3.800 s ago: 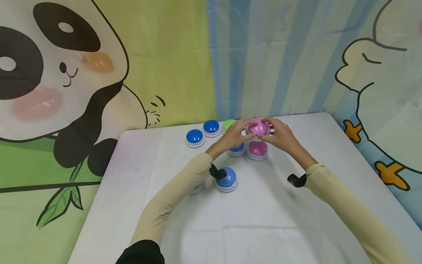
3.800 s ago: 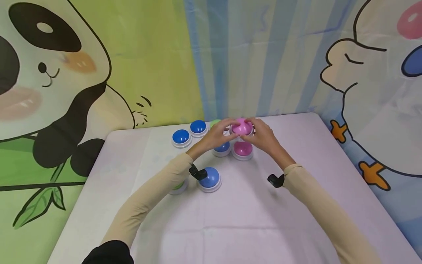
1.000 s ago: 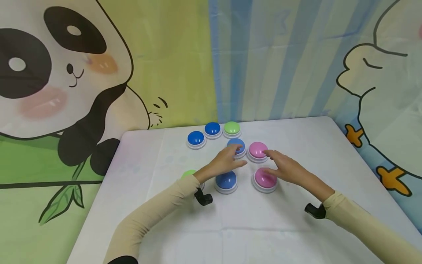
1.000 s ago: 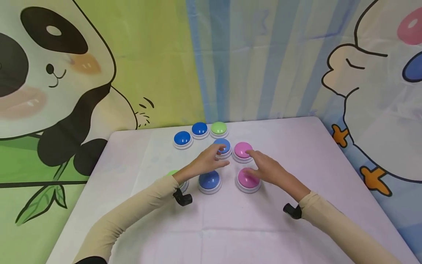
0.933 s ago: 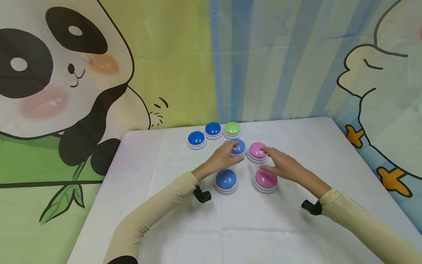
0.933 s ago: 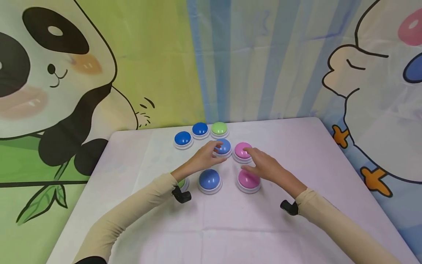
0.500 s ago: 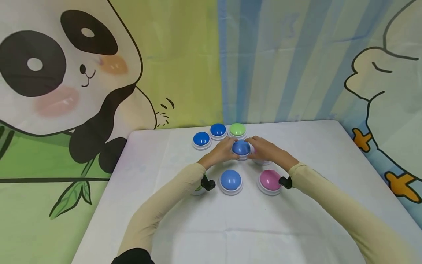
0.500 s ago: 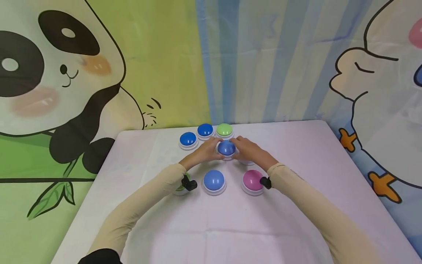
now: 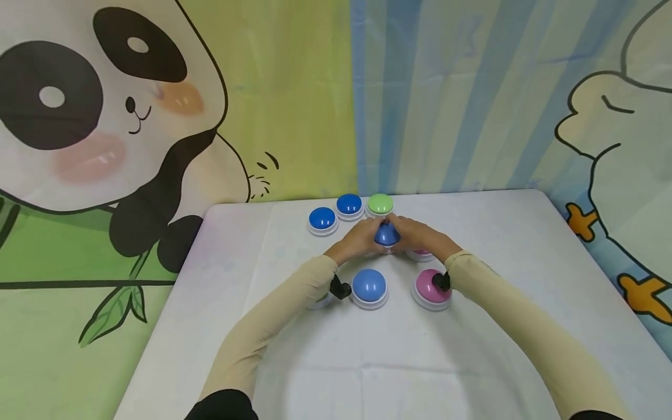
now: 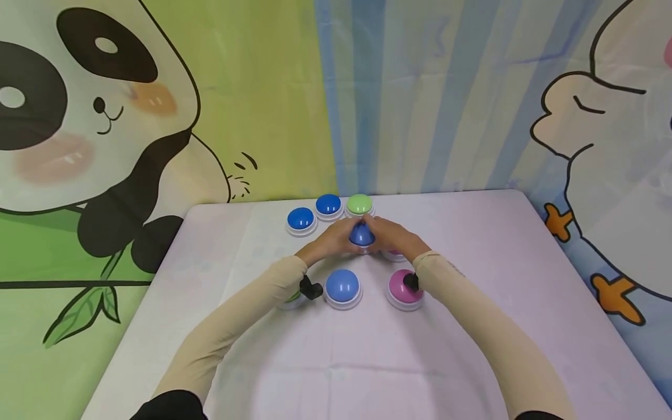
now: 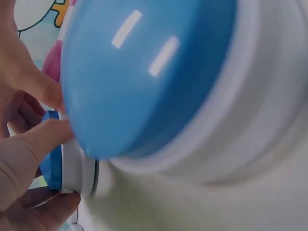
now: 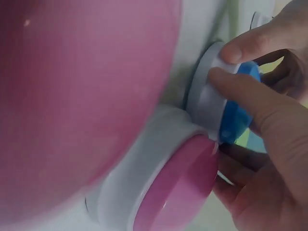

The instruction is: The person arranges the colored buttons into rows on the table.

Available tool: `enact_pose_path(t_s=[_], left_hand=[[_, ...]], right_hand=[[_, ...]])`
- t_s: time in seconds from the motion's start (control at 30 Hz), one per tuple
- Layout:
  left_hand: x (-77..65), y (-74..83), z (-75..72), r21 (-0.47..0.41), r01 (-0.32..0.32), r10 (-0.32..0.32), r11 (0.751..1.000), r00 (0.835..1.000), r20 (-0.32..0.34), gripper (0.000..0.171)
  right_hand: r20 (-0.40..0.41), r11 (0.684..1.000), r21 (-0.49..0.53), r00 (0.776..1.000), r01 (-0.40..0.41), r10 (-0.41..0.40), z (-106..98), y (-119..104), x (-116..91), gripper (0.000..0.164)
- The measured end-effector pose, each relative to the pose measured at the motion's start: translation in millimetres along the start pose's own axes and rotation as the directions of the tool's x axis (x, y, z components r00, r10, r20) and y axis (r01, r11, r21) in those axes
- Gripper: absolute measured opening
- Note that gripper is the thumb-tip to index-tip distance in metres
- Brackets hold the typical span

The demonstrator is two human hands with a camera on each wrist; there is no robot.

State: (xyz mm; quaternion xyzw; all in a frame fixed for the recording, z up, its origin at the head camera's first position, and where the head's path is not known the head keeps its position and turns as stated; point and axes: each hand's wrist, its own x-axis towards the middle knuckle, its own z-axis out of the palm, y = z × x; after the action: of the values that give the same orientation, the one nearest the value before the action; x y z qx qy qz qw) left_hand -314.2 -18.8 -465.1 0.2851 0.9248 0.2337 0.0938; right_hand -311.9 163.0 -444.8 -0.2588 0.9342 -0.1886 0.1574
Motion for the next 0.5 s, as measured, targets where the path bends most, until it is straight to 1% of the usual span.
enact_pose_path(t_s=[0.1, 0.2, 0.27, 0.37, 0.43, 0.5], left_hand=[[-1.4, -1.8, -4.2, -0.018, -0.021, 0.021, 1.000, 1.000, -0.014, 0.083], [-9.8, -1.2, -11.2, -0.044, -0.040, 0.038, 0.998, 0.998, -0.042, 0.082], [-20.7, 2.4, -17.6, -0.062, -0.053, 0.050, 0.997, 0.997, -0.060, 0.081], [-43.6, 11.8, -26.0, -0.063, -0.078, 0.073, 0.995, 0.995, -0.073, 0.079], [-59.3, 19.2, -28.7, -0.064, -0.093, 0.088, 0.994, 0.994, -0.069, 0.079], [-71.4, 24.8, -28.7, -0.061, -0.108, 0.105, 0.992, 0.993, -0.061, 0.079]], right_hand=[[-0.031, 0.999, 0.003, 0.999, 0.041, -0.041, -3, 0, -3, 0.070], [-0.068, 0.997, 0.006, 0.995, 0.075, -0.075, -8, -5, -12, 0.068], [-0.107, 0.994, 0.005, 0.988, 0.111, -0.110, -10, -11, -23, 0.067], [-0.161, 0.987, 0.000, 0.974, 0.162, -0.159, -10, -24, -45, 0.067], [-0.178, 0.985, 0.003, 0.969, 0.175, -0.172, -8, -34, -60, 0.068], [-0.181, 0.985, 0.003, 0.969, 0.174, -0.171, -6, -41, -72, 0.069]])
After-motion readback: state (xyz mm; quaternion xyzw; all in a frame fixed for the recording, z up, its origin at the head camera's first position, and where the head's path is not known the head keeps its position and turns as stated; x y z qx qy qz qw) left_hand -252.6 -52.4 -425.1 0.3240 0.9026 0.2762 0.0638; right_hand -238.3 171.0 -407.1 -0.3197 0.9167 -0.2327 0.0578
